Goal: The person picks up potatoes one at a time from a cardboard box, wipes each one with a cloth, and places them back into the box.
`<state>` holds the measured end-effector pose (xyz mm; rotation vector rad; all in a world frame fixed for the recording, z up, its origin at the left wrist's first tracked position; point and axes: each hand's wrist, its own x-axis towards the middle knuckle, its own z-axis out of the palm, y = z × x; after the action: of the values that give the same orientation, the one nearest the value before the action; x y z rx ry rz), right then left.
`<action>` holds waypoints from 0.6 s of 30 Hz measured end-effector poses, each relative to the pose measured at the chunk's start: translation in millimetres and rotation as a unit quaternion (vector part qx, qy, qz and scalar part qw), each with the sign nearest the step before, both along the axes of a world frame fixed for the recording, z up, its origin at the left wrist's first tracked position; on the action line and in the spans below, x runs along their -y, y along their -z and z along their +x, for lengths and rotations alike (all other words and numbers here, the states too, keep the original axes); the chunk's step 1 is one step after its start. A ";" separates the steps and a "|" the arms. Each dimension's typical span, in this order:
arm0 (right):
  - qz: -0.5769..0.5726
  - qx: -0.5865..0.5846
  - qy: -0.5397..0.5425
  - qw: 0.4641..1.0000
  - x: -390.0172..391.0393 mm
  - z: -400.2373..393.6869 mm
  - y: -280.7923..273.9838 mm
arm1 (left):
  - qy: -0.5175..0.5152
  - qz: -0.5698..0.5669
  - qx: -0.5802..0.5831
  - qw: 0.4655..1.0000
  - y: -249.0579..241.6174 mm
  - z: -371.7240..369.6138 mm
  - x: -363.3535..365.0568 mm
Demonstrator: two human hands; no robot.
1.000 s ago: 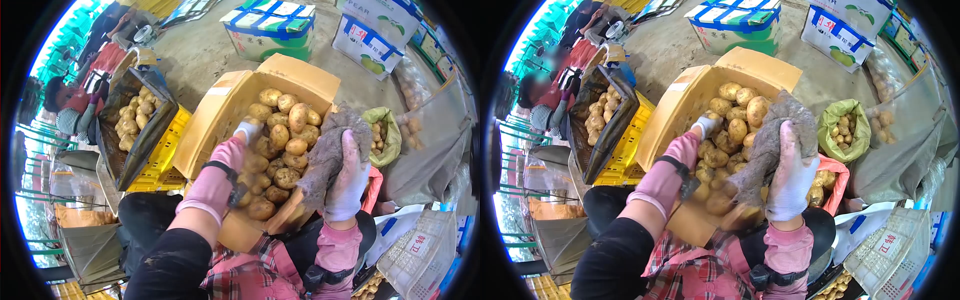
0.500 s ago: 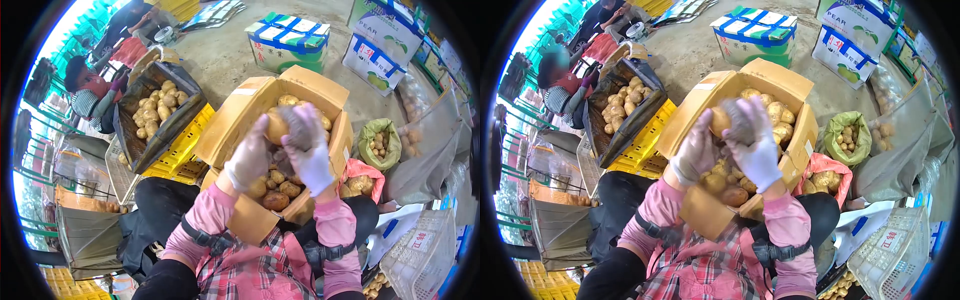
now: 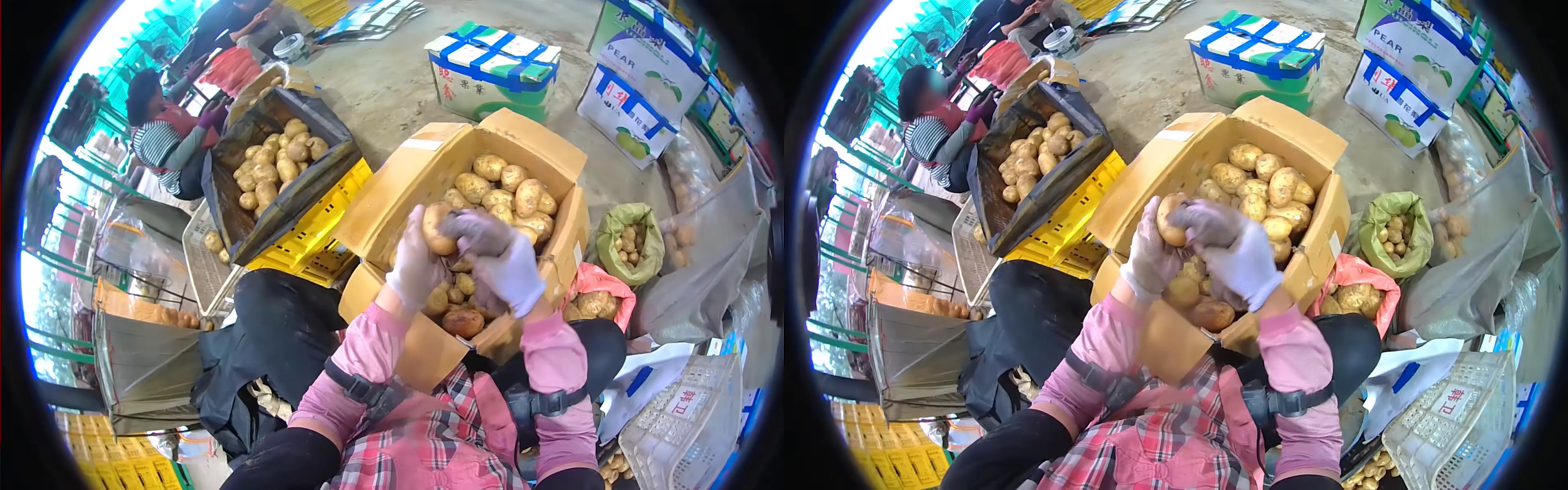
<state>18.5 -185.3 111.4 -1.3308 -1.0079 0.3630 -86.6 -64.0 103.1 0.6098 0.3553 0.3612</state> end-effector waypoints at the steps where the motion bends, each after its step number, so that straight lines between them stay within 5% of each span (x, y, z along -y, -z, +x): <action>1: -0.019 0.116 0.024 0.993 -1.2 -2.2 -0.9 | 0.007 -0.003 -0.009 1.000 3.2 1.6 -6.4; 2: -0.052 0.225 0.115 0.966 -3.0 -8.6 -3.8 | -0.021 -0.003 0.003 1.000 7.4 8.0 -3.8; 5: -0.050 0.003 0.080 0.996 -8.4 -7.5 0.2 | -0.100 0.418 -0.155 0.889 4.6 15.2 5.9; 7: -0.022 -0.153 0.047 0.987 -4.4 0.9 -8.8 | -0.084 0.453 -0.116 0.880 1.5 18.3 14.5; 9: 0.005 -0.311 0.002 0.950 -1.9 27.0 8.3 | -0.015 0.335 -0.046 0.941 -15.8 13.6 34.0; 14: -0.017 -0.195 0.096 0.976 10.9 31.6 -8.6 | -0.043 0.492 -0.065 0.867 -37.8 7.2 34.7; 16: 0.017 -0.123 0.089 0.988 12.3 6.3 -16.6 | -0.052 0.308 -0.077 0.947 -19.6 8.3 25.2; 17: -0.024 0.126 0.075 0.989 9.6 3.4 -26.8 | -0.055 0.209 -0.081 0.973 -6.3 8.4 19.7; 18: -0.015 0.358 0.093 0.929 6.3 -0.2 -39.7 | -0.094 0.492 -0.184 0.846 10.4 8.1 11.9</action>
<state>18.4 -191.6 151.1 -1.6127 -1.4577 -0.2871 -78.6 -75.9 92.7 1.6821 0.6003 0.6203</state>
